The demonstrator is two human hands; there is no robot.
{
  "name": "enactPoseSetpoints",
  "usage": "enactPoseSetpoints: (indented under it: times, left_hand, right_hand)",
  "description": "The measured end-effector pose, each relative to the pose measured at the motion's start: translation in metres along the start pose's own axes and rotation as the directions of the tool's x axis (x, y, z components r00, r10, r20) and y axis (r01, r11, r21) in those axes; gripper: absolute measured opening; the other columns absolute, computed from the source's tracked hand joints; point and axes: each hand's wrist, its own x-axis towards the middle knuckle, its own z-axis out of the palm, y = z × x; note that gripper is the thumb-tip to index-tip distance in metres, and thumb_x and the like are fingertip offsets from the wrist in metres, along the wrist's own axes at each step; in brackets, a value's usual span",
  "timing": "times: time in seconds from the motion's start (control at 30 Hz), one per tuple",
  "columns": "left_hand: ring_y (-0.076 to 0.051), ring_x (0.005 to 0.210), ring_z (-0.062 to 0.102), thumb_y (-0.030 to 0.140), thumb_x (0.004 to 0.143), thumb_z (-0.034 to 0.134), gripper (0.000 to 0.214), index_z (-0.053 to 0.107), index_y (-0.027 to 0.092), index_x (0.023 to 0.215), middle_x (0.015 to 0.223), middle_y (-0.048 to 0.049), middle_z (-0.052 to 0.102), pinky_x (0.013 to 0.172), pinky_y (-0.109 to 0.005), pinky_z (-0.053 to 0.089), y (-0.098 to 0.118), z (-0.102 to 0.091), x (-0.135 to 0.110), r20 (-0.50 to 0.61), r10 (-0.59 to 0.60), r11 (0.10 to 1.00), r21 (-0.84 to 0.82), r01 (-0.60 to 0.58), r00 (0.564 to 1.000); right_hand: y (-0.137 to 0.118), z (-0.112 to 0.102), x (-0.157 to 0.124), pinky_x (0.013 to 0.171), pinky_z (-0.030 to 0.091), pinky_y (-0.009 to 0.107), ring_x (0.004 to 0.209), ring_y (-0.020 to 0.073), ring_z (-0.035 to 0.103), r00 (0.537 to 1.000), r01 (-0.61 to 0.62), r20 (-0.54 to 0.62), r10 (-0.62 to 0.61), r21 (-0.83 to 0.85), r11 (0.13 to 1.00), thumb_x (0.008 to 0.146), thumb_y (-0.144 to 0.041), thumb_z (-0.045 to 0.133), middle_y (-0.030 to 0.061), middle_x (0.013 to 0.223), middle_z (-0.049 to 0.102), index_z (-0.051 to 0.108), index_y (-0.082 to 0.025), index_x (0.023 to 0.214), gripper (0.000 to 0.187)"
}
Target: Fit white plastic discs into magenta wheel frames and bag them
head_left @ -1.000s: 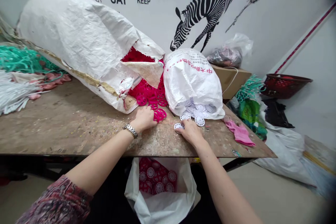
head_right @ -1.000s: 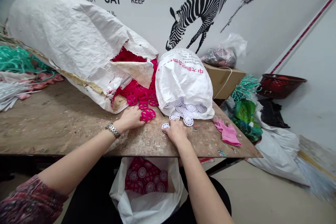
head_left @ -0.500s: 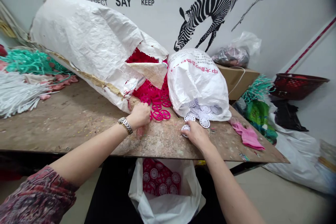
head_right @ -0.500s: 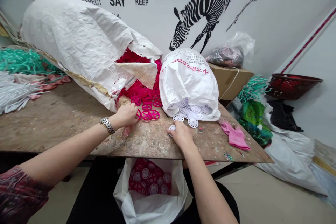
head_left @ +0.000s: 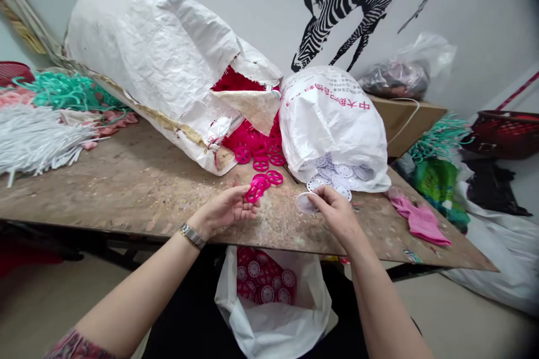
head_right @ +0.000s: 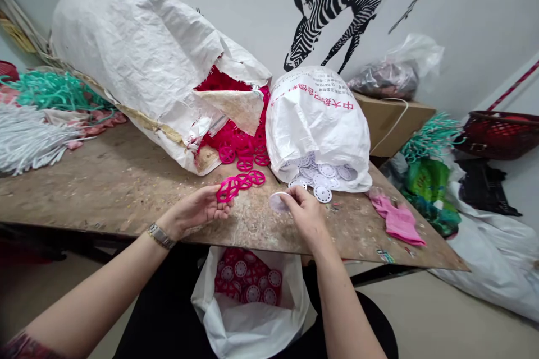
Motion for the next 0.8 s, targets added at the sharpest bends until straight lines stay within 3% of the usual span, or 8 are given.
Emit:
enactPoseSetpoints:
  times: [0.07,0.13,0.2,0.27,0.43,0.53,0.63,0.8]
  left_hand:
    - [-0.014,0.070,0.064,0.039,0.089,0.056,0.030,0.064,0.012,0.098,0.082,-0.0079,0.067,0.069,-0.026,0.053,-0.013,0.010,-0.004,0.017,-0.045,0.991,-0.125,0.047,0.999]
    - [-0.014,0.069,0.063,0.044,0.092,0.051,0.037,0.065,0.011,0.100,0.081,-0.0086,0.067,0.070,-0.027,0.053,-0.024,0.019,-0.006,0.046,-0.092,0.974,-0.201,0.099,0.995]
    - [-0.014,0.069,0.064,0.047,0.093,0.048,0.040,0.066,0.011,0.100,0.080,-0.0086,0.067,0.071,-0.027,0.052,-0.032,0.028,-0.007,0.076,-0.128,0.956,-0.257,0.143,0.989]
    - [-0.014,0.069,0.064,0.049,0.094,0.047,0.042,0.067,0.012,0.099,0.081,-0.0087,0.067,0.070,-0.026,0.052,-0.039,0.036,-0.007,0.122,-0.138,0.941,-0.292,0.168,0.983]
    - [-0.016,0.072,0.066,0.050,0.092,0.051,0.044,0.067,0.010,0.102,0.086,-0.0106,0.068,0.068,-0.027,0.054,-0.048,0.053,-0.008,0.202,-0.038,0.965,-0.248,0.089,0.979]
    - [-0.017,0.077,0.067,0.048,0.091,0.057,0.040,0.066,0.014,0.110,0.097,-0.0092,0.069,0.068,-0.029,0.057,-0.050,0.058,-0.010,0.067,0.098,0.988,-0.128,-0.089,0.993]
    - [-0.017,0.079,0.066,0.042,0.089,0.061,0.035,0.067,0.017,0.113,0.102,-0.0069,0.067,0.069,-0.029,0.058,-0.052,0.062,-0.013,-0.079,0.258,0.962,0.115,-0.248,0.963]
    - [-0.016,0.078,0.067,0.037,0.089,0.061,0.034,0.062,0.019,0.118,0.106,-0.0055,0.066,0.071,-0.030,0.060,-0.055,0.073,-0.020,-0.093,0.315,0.924,0.256,-0.284,0.944]
  right_hand:
    - [-0.013,0.007,-0.007,0.066,0.045,0.028,0.073,0.0175,0.060,1.000,0.000,0.017,-0.004,0.264,0.965,0.079,-0.048,0.065,0.0029,0.080,0.069,0.061,-0.020,0.076,0.029]
    - [-0.027,0.015,-0.014,0.073,0.047,0.029,0.087,0.0199,0.064,0.999,-0.023,0.042,0.006,0.434,0.901,0.077,-0.047,0.070,0.0074,0.103,0.072,0.062,-0.020,0.076,0.028]
    - [-0.038,0.024,-0.019,0.080,0.048,0.031,0.101,0.0225,0.063,0.998,-0.036,0.061,0.004,0.541,0.840,0.075,-0.044,0.074,0.0090,0.118,0.069,0.061,-0.020,0.074,0.027]
    - [-0.043,0.033,-0.023,0.081,0.048,0.031,0.102,0.0220,0.063,0.997,-0.050,0.080,0.004,0.589,0.807,0.074,-0.042,0.075,0.0081,0.113,0.071,0.062,-0.020,0.073,0.026]
    - [-0.039,0.052,-0.030,0.064,0.045,0.025,0.066,0.0134,0.057,0.998,-0.053,0.010,0.060,0.627,0.777,0.075,-0.042,0.076,-0.0029,0.072,0.063,0.062,-0.020,0.079,0.026]
    - [-0.035,0.055,-0.033,0.062,0.045,0.024,0.065,0.0128,0.056,0.995,0.010,-0.083,0.049,0.593,0.805,0.078,-0.040,0.073,-0.0037,0.071,0.062,0.062,-0.020,0.079,0.023]
    - [-0.035,0.057,-0.038,0.065,0.046,0.024,0.066,0.0131,0.057,0.991,0.058,-0.137,0.015,0.513,0.857,0.081,-0.036,0.070,-0.0036,0.071,0.062,0.061,-0.021,0.081,0.018]
    - [-0.037,0.067,-0.047,0.074,0.050,0.028,0.079,0.0161,0.062,0.983,0.128,-0.173,-0.068,0.363,0.923,0.086,-0.030,0.064,0.0005,0.086,0.065,0.062,-0.021,0.092,0.011]
